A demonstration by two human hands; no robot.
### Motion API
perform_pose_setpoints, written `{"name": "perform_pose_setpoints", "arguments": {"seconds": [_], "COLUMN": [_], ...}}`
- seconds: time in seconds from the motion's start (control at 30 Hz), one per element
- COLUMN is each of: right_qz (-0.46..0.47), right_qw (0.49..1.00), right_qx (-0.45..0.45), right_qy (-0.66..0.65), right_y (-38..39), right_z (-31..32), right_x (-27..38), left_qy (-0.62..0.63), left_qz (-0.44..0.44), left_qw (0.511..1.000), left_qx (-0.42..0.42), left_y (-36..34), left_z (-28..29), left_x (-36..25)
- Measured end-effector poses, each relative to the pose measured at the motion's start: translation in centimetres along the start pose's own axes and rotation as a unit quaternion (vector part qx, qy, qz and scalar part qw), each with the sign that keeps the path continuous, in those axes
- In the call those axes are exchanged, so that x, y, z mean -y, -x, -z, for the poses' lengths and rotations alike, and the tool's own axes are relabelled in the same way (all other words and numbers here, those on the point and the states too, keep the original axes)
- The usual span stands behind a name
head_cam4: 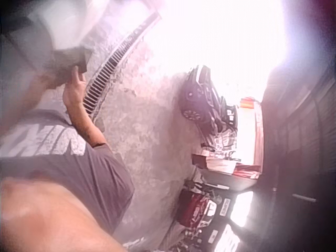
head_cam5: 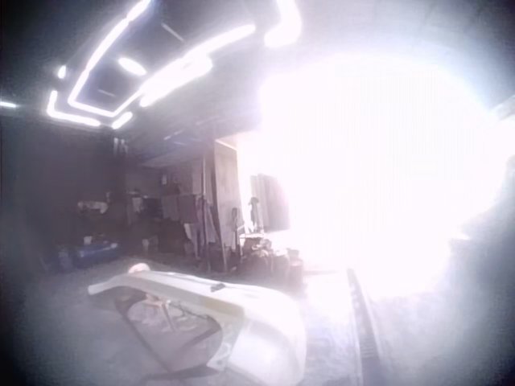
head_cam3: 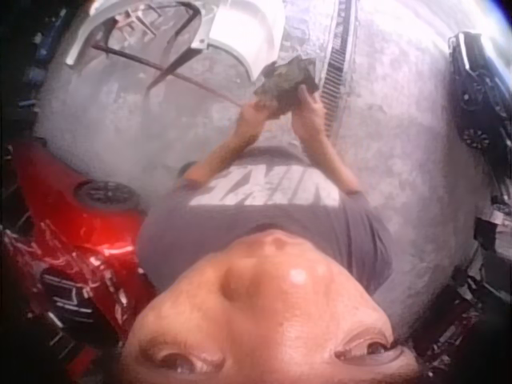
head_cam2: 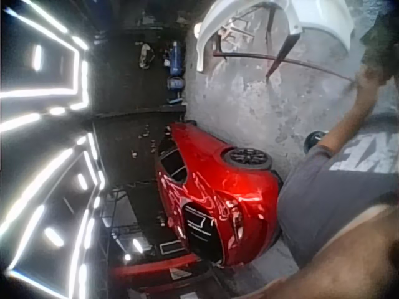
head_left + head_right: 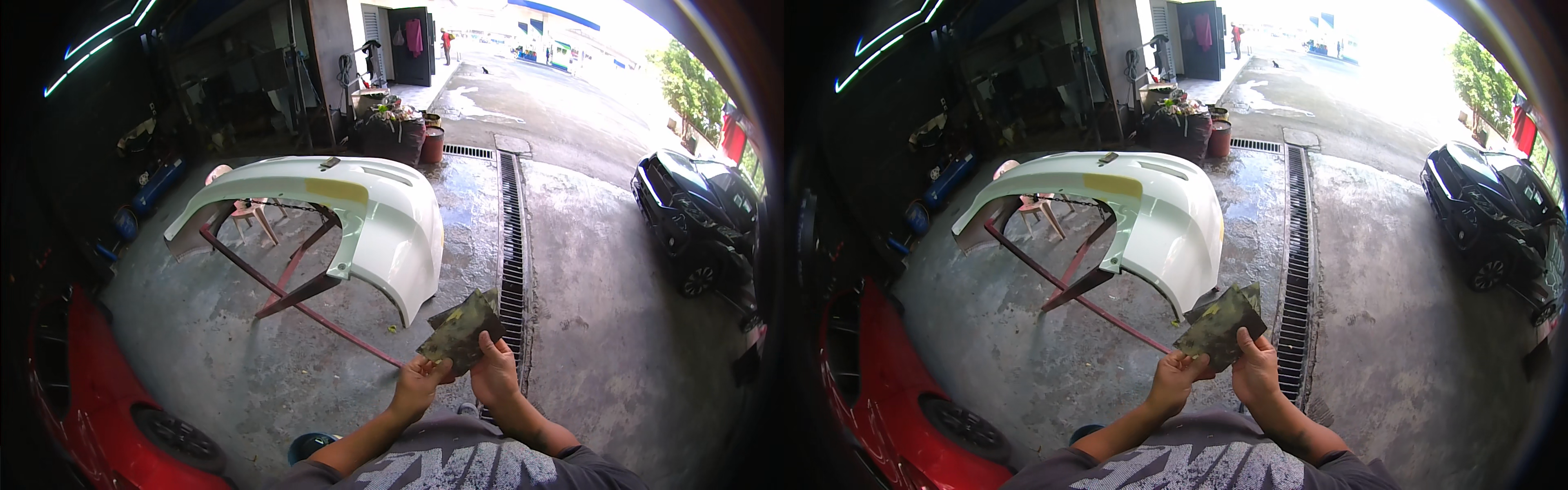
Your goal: The person sands a white car bumper mounted on a stand using a sanding block and sandpaper. They repeatedly rub the surface, switch sandpaper sheets, and inspect the bumper while working in a garage.
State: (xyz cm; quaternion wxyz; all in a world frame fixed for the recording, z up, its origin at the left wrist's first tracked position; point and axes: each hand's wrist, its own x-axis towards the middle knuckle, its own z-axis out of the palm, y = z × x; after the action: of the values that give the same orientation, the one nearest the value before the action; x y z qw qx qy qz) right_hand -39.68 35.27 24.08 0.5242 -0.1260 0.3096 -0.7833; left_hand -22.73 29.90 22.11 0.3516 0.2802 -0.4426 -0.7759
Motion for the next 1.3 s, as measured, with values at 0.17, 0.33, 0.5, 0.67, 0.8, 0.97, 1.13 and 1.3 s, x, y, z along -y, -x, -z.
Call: {"name": "perform_pose_setpoints", "arguments": {"seconds": [0.17,0.33,0.5,0.67,0.8,0.97,1.13,1.3], "right_qz": [0.125,0.229,0.146,0.046,-0.003,-0.038,-0.093,-0.071], "right_qw": [0.984,0.949,0.964,0.987,0.989,0.982,0.97,0.99], "right_qx": [-0.064,-0.098,0.09,0.062,0.084,0.067,0.083,0.046], "right_qy": [0.113,0.192,0.204,0.141,0.125,0.174,0.208,0.109], "right_y": [-1.3,-2.7,1.0,-1.8,-0.7,-0.3,-0.3,-0.7], "right_z": [1.9,8.3,-0.3,0.8,-0.3,0.3,1.0,1.4], "right_x": [0.5,4.5,6.1,1.6,1.5,0.1,-0.2,0.6], "left_qy": [-0.019,0.065,0.092,0.237,0.247,0.314,0.368,0.364], "left_qz": [-0.082,-0.078,-0.094,-0.039,-0.052,-0.033,-0.024,-0.043], "left_qw": [0.994,0.989,0.989,0.967,0.957,0.943,0.923,0.921], "left_qx": [-0.063,-0.106,-0.071,0.086,0.14,0.11,0.11,0.128], "left_y": [-0.2,-2.0,-2.2,-0.9,0.2,0.3,0.9,0.9], "left_z": [2.2,3.9,4.5,2.6,2.5,1.7,2.3,4.9], "left_x": [-2.0,-4.2,-5.2,-6.1,-4.7,-2.9,-4.8,-3.6]}}
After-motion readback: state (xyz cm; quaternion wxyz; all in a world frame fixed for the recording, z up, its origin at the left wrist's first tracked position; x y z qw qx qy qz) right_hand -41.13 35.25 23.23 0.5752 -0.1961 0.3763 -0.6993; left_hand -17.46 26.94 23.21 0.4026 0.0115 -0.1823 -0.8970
